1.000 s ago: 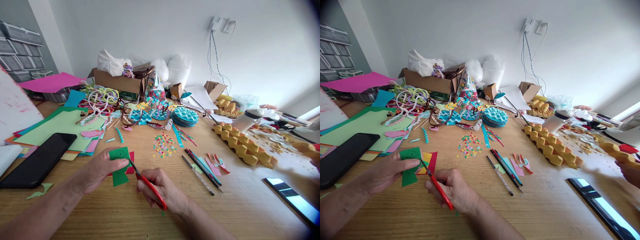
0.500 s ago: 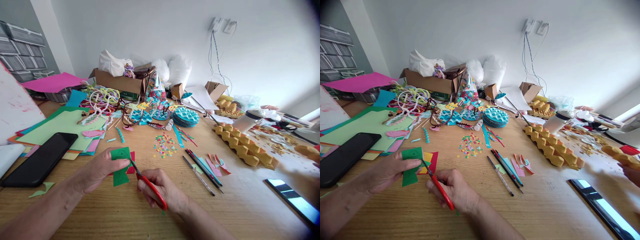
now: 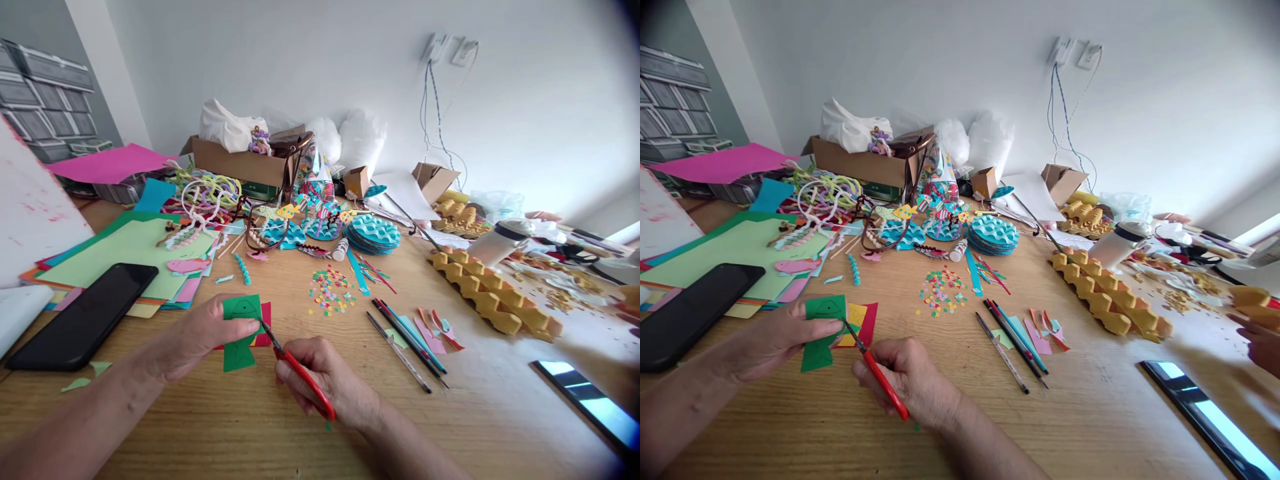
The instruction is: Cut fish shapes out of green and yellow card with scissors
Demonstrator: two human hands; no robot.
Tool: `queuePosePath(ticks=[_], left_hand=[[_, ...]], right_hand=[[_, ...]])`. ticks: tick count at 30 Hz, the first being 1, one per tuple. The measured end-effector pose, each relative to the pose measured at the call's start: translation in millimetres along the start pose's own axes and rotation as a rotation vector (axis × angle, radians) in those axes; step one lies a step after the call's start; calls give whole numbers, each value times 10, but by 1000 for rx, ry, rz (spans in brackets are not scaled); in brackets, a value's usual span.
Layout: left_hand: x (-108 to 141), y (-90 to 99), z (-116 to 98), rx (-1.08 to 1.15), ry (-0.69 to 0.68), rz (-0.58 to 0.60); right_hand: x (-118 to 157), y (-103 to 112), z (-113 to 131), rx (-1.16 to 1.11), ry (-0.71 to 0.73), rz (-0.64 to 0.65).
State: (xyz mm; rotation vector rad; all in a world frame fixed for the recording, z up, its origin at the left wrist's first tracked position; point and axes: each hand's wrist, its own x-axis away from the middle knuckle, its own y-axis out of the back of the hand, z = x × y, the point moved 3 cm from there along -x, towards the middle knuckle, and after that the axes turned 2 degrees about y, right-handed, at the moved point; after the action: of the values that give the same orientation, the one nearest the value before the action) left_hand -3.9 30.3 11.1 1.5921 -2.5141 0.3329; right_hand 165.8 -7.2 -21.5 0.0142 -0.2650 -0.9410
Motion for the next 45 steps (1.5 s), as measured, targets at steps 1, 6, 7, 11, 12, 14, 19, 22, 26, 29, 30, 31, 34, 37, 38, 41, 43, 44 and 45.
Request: queuePosePath(ticks=[1, 6, 7, 11, 12, 14, 19, 22, 26, 29, 30, 31, 34, 37, 38, 41, 43, 44, 45], left_hand=[[1, 3, -6, -7, -10, 8], [11, 44, -8, -58, -24, 13], [12, 50, -9, -62, -25, 9], [13, 62, -20, -50, -19, -20], [14, 63, -22, -46, -15, -28], [15, 63, -28, -37, -6, -38], [16, 33, -41, 0, 13, -47], [9, -11, -39, 82, 3, -73], [5, -81, -2, 196, 17, -83], [8, -116, 27, 226, 17, -87], [8, -124, 34, 234, 11, -84], [8, -131, 40, 242, 4, -82], [4, -139, 57, 263, 3, -81], [-1, -131, 82, 286, 33, -70], [-2, -127, 91, 291, 40, -62], [-6, -119, 110, 283, 43, -45], [-7, -121, 118, 268, 44, -46], [-7, -124, 120, 262, 46, -50], [-7, -129, 121, 255, 51, -55]], right_hand=[[1, 3, 6, 19, 3, -3], [7, 16, 50, 125, 28, -8], [7, 17, 54, 135, 32, -8], [6, 21, 53, 130, 48, -15], [5, 22, 51, 124, 50, -16], [4, 24, 47, 113, 47, -15], [-1, 22, 35, 75, 9, -8], [-8, 10, 43, 24, 0, -19], [-24, -12, 59, -32, 9, -26], [-35, -24, 48, -70, 11, -26], [-38, -26, 43, -84, 15, -25], [-40, -28, 39, -98, 19, -25], [-43, -28, 30, -128, 24, -26], [-44, -29, 24, -164, 22, 0], [-45, -30, 22, -180, 24, 14], [-49, -28, 3, -210, 25, 35], [-53, -25, -14, -208, 23, 29], [-54, -25, -21, -207, 26, 26], [-55, -27, -25, -206, 29, 22]])
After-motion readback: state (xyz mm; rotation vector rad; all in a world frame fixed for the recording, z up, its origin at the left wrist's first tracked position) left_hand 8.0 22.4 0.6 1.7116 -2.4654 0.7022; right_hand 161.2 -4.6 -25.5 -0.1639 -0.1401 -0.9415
